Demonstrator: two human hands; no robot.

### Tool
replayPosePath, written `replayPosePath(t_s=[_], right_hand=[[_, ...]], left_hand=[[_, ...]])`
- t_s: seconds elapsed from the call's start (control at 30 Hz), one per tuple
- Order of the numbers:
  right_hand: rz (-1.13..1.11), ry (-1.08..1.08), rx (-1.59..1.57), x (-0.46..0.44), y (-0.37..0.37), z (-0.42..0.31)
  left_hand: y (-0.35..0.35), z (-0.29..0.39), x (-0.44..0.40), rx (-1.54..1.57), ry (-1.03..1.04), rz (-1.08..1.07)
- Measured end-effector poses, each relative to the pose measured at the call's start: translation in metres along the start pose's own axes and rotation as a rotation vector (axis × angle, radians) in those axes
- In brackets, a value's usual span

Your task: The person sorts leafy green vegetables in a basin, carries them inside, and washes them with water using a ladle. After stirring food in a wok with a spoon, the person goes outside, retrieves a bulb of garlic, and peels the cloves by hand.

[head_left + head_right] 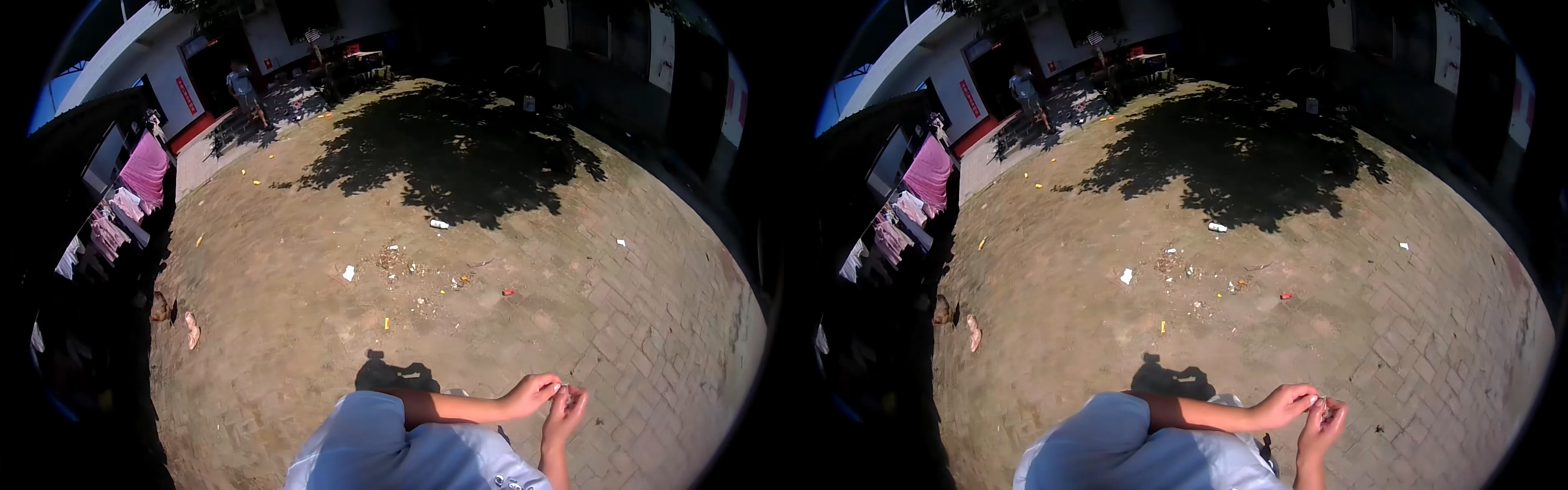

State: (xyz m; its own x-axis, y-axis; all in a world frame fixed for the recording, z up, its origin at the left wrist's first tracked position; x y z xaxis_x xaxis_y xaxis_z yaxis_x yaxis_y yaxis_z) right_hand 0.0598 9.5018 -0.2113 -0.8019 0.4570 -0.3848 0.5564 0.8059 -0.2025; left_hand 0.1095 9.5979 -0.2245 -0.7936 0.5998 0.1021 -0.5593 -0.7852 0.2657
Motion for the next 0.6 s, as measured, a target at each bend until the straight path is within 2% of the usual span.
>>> replayPosePath(t_s=[0.1, 0.17, 0.27, 0.33, 0.37, 0.43, 0.5, 0.53, 0.6], right_hand=[[0.044, 0.02, 0.034, -0.035, -0.037, 0.048], [0.18, -0.002, 0.016, -0.067, -0.058, 0.066], [0.159, -0.071, 0.171, -0.12, -0.106, 0.097], [0.138, -0.072, 0.16, -0.163, -0.141, 0.117], [0.212, -0.032, 0.204, -0.184, -0.163, 0.132], [0.229, -0.093, 0.218, -0.224, -0.2, 0.156], [0.245, 0.071, 0.201, -0.255, -0.241, 0.165], [0.223, 0.186, 0.166, -0.273, -0.264, 0.169], [0.253, 0.199, 0.173, -0.296, -0.302, 0.182]], left_hand=[[0.035, -0.017, -0.057, -0.012, 0.033, 0.001], [0.059, -0.004, -0.092, 0.125, -0.276, -0.039], [0.095, -0.024, -0.166, 0.115, -0.231, -0.137], [0.125, -0.022, -0.222, 0.181, -0.289, -0.221], [0.143, -0.022, -0.253, 0.204, -0.321, -0.276], [0.18, -0.021, -0.315, 0.259, -0.434, -0.401], [0.212, -0.022, -0.365, 0.317, -0.555, -0.462], [0.231, -0.025, -0.393, 0.25, -0.584, -0.572], [0.272, -0.028, -0.437, 0.146, -0.681, -0.696]])
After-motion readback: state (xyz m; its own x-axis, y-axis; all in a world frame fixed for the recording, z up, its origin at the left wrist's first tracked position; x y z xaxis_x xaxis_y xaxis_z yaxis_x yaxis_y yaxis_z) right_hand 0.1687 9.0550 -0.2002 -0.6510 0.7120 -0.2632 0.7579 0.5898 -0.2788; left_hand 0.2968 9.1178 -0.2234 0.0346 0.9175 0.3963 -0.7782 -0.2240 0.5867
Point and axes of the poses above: each hand's wrist, its own x-axis away from the middle knuckle, its own y-axis out of the palm, z = x × y, the point moved 1 cm from there along -x, towards the middle knuckle, and after that the axes turned 8 degrees about -y, right-handed, at the moved point
